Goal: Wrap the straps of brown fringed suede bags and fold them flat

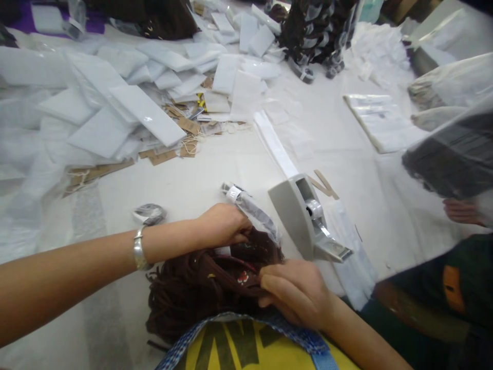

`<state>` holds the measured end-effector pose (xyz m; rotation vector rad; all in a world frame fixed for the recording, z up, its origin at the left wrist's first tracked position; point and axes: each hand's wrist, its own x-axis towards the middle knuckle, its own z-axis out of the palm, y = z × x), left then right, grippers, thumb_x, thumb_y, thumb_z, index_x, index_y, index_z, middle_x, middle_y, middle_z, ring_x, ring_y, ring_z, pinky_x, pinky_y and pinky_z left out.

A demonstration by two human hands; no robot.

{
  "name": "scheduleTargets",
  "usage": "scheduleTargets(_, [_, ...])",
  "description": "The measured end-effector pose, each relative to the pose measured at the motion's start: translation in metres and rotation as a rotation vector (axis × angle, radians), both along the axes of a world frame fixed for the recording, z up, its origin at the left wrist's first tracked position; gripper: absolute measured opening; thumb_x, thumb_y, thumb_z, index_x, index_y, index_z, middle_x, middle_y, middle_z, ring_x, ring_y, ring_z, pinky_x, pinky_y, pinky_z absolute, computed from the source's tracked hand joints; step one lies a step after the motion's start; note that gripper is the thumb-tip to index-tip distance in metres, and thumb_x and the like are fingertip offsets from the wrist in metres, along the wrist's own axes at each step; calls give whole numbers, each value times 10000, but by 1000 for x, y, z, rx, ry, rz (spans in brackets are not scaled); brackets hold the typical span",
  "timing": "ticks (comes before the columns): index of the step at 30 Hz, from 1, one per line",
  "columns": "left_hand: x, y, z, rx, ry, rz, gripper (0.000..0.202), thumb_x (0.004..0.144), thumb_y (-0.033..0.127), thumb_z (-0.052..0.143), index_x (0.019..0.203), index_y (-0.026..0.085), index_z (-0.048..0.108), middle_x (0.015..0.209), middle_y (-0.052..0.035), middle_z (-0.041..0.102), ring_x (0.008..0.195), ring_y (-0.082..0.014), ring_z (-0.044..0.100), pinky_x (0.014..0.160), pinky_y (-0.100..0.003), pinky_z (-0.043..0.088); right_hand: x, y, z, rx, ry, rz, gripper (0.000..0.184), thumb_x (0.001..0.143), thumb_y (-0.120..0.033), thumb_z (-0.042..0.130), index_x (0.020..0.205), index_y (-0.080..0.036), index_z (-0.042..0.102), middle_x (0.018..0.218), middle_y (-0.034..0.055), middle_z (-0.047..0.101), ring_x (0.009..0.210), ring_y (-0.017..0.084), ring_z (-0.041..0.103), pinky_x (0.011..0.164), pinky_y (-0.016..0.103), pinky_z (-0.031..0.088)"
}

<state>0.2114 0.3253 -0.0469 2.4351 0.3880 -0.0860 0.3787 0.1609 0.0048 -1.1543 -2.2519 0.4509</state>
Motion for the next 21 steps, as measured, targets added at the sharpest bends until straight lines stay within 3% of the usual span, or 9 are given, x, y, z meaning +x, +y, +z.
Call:
scheduleTargets(3, [-11,15,1,-31,-50,-209,167,908,300,564,819,230,687,810,-32,701,768,-182,634,645,-256,428,2,-6,5,5,-13,-20,111,973,-239,487,959,-149,551,714,29,653,543,119,541,481,255,357])
scheduleTargets(5, [-23,26,3,-57,-100,-280,205,943,328,522,835,242,675,873,-31,697,812,-171,627,685,-253,432,3,-9,8,-13,-18,-30,126,969,-234,468,964,-141,553,692,34,635,532,131,524,471,272,336])
scheduleTargets(9, [-39,37,8,-33,-107,-243,218,942,364,530,812,259,669,885,-17,673,814,-162,605,706,-255,426,2,-10,10,-27,-14,-5,153,971,-228,429,948,-149,557,655,20,598,522,139,508,469,285,323])
scheduleTargets(14, [-43,35,16,122,-77,-275,217,950,329,523,812,237,664,834,-28,640,824,-172,587,764,-268,438,3,-10,10,-23,-57,9,152,969,-245,454,925,-149,564,645,23,590,507,144,477,473,302,310])
scheduleTargets(16, [-45,33,17,145,-58,-251,217,960,317,502,847,230,666,914,-46,651,900,-182,599,797,-274,450,4,-9,11,-8,-81,0,148,971,-246,468,926,-149,568,666,28,608,530,145,501,487,299,328])
scheduleTargets(18, [-49,31,13,97,-48,-156,206,958,323,501,894,226,671,1132,-75,639,1036,-199,598,859,-287,461,5,-5,11,6,-102,-5,150,977,-249,471,922,-156,575,701,31,636,555,139,534,502,283,353])
scheduleTargets(21, [-56,32,6,-122,9,36,237,918,340,567,1131,248,615,1288,-84,609,1078,-201,623,901,-305,476,4,4,4,33,-105,-72,172,986,-283,473,928,-170,589,773,38,681,597,128,583,544,250,402])
